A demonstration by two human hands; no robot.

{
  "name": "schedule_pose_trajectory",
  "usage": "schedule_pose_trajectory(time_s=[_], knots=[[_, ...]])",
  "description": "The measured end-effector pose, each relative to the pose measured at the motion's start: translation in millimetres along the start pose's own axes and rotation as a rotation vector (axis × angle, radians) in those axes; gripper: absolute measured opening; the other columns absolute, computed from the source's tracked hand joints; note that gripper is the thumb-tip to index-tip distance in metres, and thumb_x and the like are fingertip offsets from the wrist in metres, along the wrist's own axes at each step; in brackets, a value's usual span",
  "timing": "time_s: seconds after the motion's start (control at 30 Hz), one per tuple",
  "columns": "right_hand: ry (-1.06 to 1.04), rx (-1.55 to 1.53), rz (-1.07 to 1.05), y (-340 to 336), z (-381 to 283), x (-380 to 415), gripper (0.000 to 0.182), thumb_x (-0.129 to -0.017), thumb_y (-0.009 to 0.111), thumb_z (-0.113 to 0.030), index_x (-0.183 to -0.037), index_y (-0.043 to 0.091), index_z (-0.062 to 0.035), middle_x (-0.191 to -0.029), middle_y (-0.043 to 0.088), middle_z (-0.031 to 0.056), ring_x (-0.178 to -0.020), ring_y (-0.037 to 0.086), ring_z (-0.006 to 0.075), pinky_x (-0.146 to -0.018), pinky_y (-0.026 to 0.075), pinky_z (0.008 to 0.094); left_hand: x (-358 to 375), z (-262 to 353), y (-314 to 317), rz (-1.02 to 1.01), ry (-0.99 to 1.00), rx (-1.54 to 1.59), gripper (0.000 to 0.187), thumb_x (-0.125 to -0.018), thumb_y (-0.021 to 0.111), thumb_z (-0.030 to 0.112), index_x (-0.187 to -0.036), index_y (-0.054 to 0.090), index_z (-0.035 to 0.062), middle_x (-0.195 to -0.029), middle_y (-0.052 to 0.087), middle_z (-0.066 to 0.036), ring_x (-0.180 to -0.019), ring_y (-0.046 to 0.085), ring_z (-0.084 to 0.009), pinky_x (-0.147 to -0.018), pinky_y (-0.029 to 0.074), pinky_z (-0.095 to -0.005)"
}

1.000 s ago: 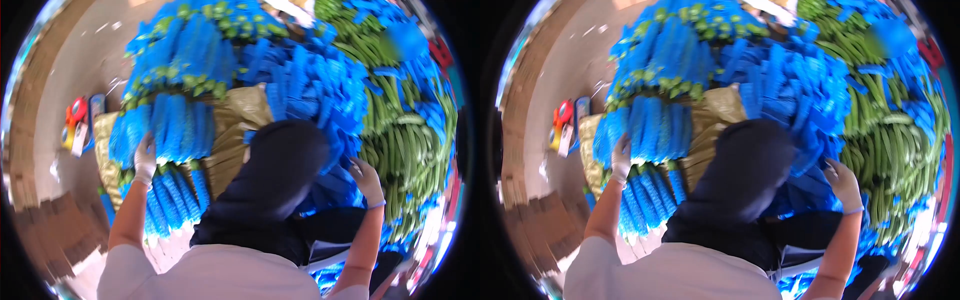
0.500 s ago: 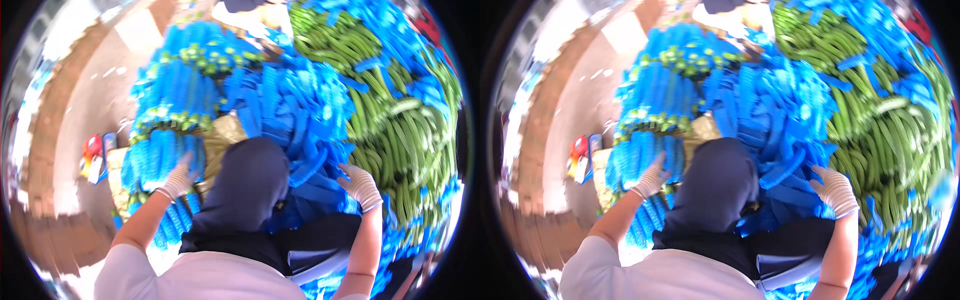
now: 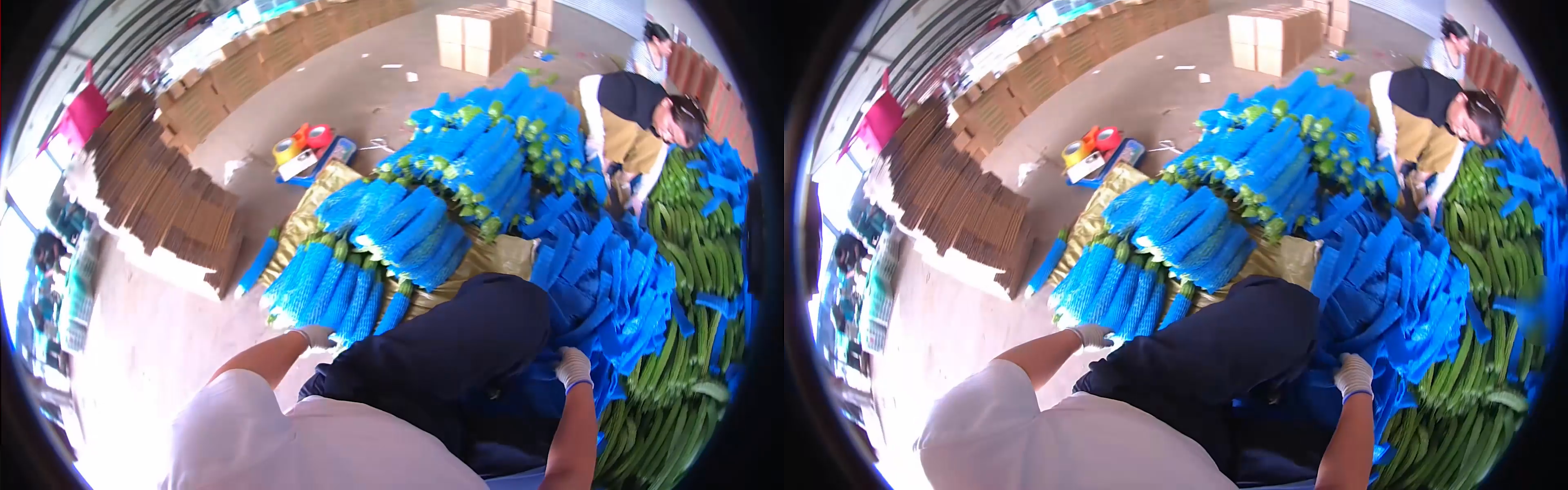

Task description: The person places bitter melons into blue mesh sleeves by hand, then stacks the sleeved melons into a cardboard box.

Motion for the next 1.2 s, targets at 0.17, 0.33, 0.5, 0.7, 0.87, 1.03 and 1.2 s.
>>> schedule_pose_trajectory(time_s=[0.17,0.33,0.5,0.7,0.87,1.03,1.2], knots=[[-0.053,-0.112,-0.027,5,-6,-42,0.032,-0.072,0.066,-0.02,-0.101,0.069,-0.0074,-0.095,0.067,0.0205,-0.093,0.064,0.0341,-0.083,0.05,0.0379,39,-9,16,0.193,-0.047,0.178,0.057,-0.085,0.055,0.041,-0.132,0.05,0.0091,-0.123,0.059,-0.019,-0.116,0.054,-0.0363,-0.099,0.042,-0.042],[-0.255,-0.271,-0.005,26,-13,-78,0.046,-0.067,0.076,-0.021,-0.109,0.065,-0.0053,-0.105,0.067,0.0174,-0.103,0.062,0.0332,-0.091,0.048,0.0376,63,-22,37,0.219,-0.072,0.412,0.054,-0.085,0.055,0.034,-0.133,0.05,0.0082,-0.124,0.058,-0.02,-0.115,0.055,-0.0356,-0.099,0.041,-0.0407],[-0.211,0.04,-0.015,-1,-45,-59,0.085,-0.064,0.078,-0.031,-0.138,0.04,-0.011,-0.134,0.046,0.0238,-0.117,0.052,0.0382,-0.099,0.045,0.0407,71,-75,77,0.113,-0.226,0.383,0.054,-0.086,0.054,0.035,-0.134,0.049,0.0091,-0.129,0.055,-0.018,-0.12,0.051,-0.0353,-0.101,0.04,-0.042],[-0.484,0.688,-0.286,109,2,-164,0.054,-0.084,0.06,-0.016,-0.136,0.044,-0.0077,-0.131,0.051,0.0196,-0.118,0.053,0.0313,-0.103,0.041,0.0388,86,-100,77,0.152,-0.309,0.471,0.053,-0.084,0.052,0.031,-0.132,0.052,0.0091,-0.129,0.056,-0.017,-0.119,0.053,-0.0339,-0.099,0.042,-0.0405],[-0.563,0.727,-0.102,67,-54,-221,0.053,-0.084,0.06,-0.019,-0.134,0.046,-0.0093,-0.132,0.051,0.0197,-0.118,0.053,0.0303,-0.103,0.04,0.0384,97,-71,57,0.261,-0.223,0.481,0.052,-0.082,0.053,0.03,-0.13,0.054,0.0084,-0.126,0.058,-0.017,-0.117,0.054,-0.0344,-0.099,0.042,-0.041],[-0.705,0.787,0.258,-98,-225,-269,0.051,-0.084,0.059,-0.023,-0.133,0.048,-0.0109,-0.133,0.05,0.0197,-0.119,0.053,0.0293,-0.104,0.039,0.0379,104,-58,30,0.466,-0.193,0.455,0.052,-0.08,0.056,0.031,-0.127,0.057,0.0078,-0.121,0.06,-0.018,-0.113,0.056,-0.0332,-0.096,0.043,-0.0421],[-0.741,0.784,0.582,-253,-329,-257,0.05,-0.084,0.059,-0.026,-0.131,0.05,-0.0125,-0.134,0.049,0.0198,-0.119,0.053,0.0284,-0.104,0.038,0.0375,128,-38,-23,0.617,-0.119,0.394,0.05,-0.08,0.057,0.031,-0.126,0.058,0.0111,-0.118,0.062,-0.016,-0.111,0.057,-0.0331,-0.096,0.044,-0.0422]])
Point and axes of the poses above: each hand's wrist, its own x-axis away from the middle knuckle, its own y-axis out of the palm, z = x × y, the point moved 9 cm from there along -x, towards the middle knuckle
